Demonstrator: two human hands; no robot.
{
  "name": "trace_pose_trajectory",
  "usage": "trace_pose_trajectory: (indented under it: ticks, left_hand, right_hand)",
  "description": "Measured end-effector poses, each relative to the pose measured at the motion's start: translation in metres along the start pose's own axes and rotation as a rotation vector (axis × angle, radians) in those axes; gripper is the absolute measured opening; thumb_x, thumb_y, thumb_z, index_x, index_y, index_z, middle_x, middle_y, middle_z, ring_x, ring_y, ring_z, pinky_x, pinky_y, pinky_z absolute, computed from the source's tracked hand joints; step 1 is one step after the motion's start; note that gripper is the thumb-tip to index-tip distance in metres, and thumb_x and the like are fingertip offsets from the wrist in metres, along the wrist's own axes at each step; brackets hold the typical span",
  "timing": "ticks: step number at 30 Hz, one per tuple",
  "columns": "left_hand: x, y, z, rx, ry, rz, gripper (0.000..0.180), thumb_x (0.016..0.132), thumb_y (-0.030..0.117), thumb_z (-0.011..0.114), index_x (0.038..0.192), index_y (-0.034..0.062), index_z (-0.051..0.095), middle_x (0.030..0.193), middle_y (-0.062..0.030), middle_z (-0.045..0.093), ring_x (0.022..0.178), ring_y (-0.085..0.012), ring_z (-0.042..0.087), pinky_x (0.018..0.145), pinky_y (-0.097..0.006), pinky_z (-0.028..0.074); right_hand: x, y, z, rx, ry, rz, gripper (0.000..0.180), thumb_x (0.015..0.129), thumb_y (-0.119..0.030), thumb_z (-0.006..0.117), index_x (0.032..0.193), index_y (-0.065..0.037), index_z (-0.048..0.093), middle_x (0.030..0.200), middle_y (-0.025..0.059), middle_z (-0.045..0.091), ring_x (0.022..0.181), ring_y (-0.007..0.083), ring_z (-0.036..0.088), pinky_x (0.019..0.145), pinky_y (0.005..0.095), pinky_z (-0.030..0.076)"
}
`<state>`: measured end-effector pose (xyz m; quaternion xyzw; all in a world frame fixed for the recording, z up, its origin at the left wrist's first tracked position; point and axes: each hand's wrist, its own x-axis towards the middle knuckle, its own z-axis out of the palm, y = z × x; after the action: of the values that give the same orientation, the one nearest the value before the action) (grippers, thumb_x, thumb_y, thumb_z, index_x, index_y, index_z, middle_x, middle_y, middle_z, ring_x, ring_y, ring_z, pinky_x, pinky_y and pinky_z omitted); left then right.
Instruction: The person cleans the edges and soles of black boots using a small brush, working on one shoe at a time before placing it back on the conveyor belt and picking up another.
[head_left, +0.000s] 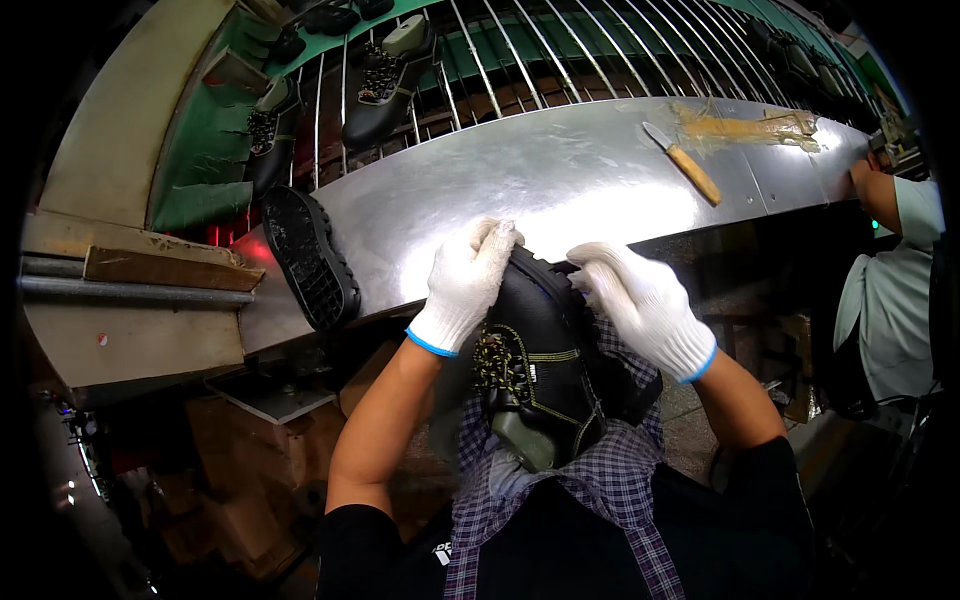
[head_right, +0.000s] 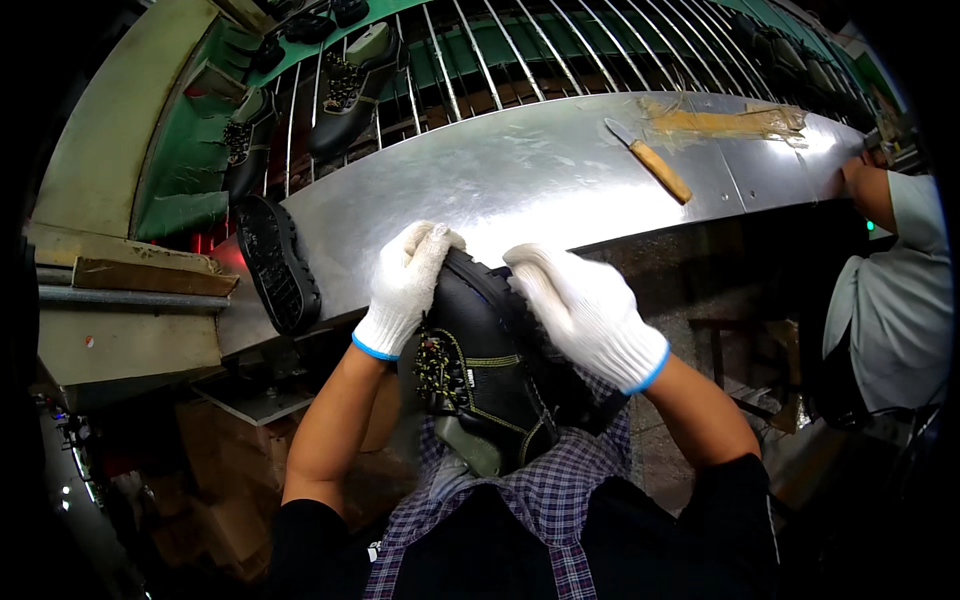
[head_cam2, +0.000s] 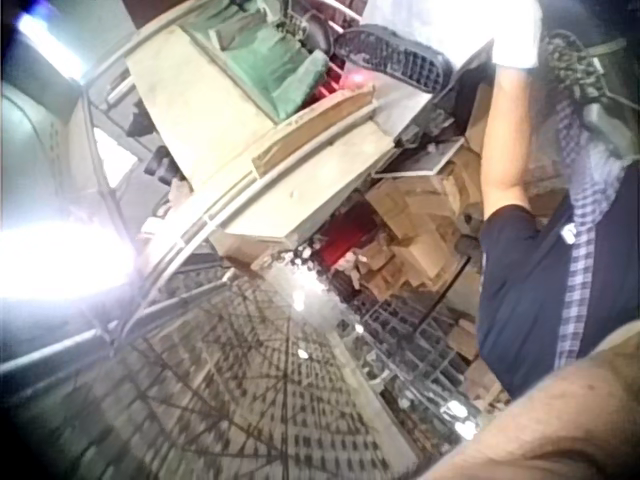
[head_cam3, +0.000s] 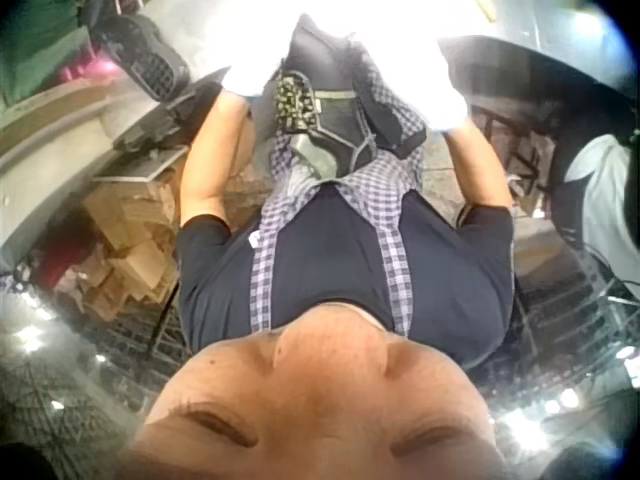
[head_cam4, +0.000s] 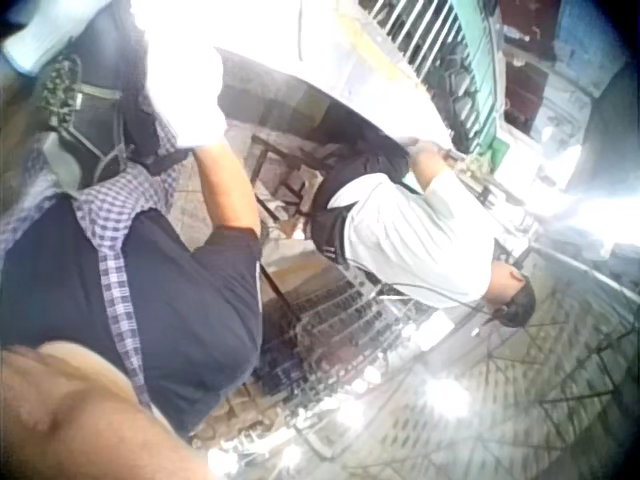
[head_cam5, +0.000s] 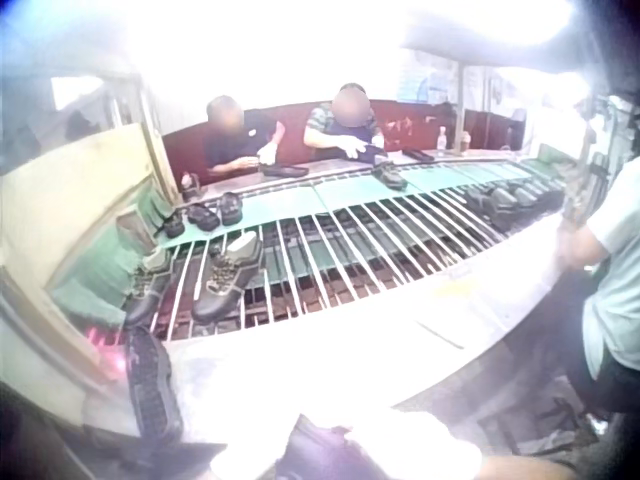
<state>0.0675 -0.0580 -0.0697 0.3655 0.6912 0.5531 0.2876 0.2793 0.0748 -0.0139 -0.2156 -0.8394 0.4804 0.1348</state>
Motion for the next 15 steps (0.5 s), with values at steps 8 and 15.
trace_pose_trajectory:
  ticks: [8,15]
  left_hand:
    - [0.009,0.052,-0.003,0.583,-0.326,0.444,0.023,0.102,0.025,0.070,0.101,0.0035,0.079,0.095,-0.0171,0.077,0.088,-0.0361,0.073,0.081,-0.042,0.058]
    - [0.002,0.051,0.007,0.648,-0.218,0.482,0.022,0.099,0.025,0.074,0.093,0.0056,0.081,0.088,-0.0132,0.077,0.084,-0.0342,0.073,0.076,-0.043,0.057]
  right_hand:
    - [-0.046,0.022,0.015,-0.090,-0.203,-0.012,0.081,0.104,-0.037,0.071,0.164,0.004,0.036,0.151,0.0335,0.058,0.127,0.0480,0.069,0.107,0.0482,0.059]
    - [-0.049,0.031,0.037,-0.279,0.008,-0.204,0.074,0.092,-0.014,0.071,0.157,0.007,0.043,0.110,0.0268,0.071,0.081,0.0381,0.076,0.075,0.0439,0.065]
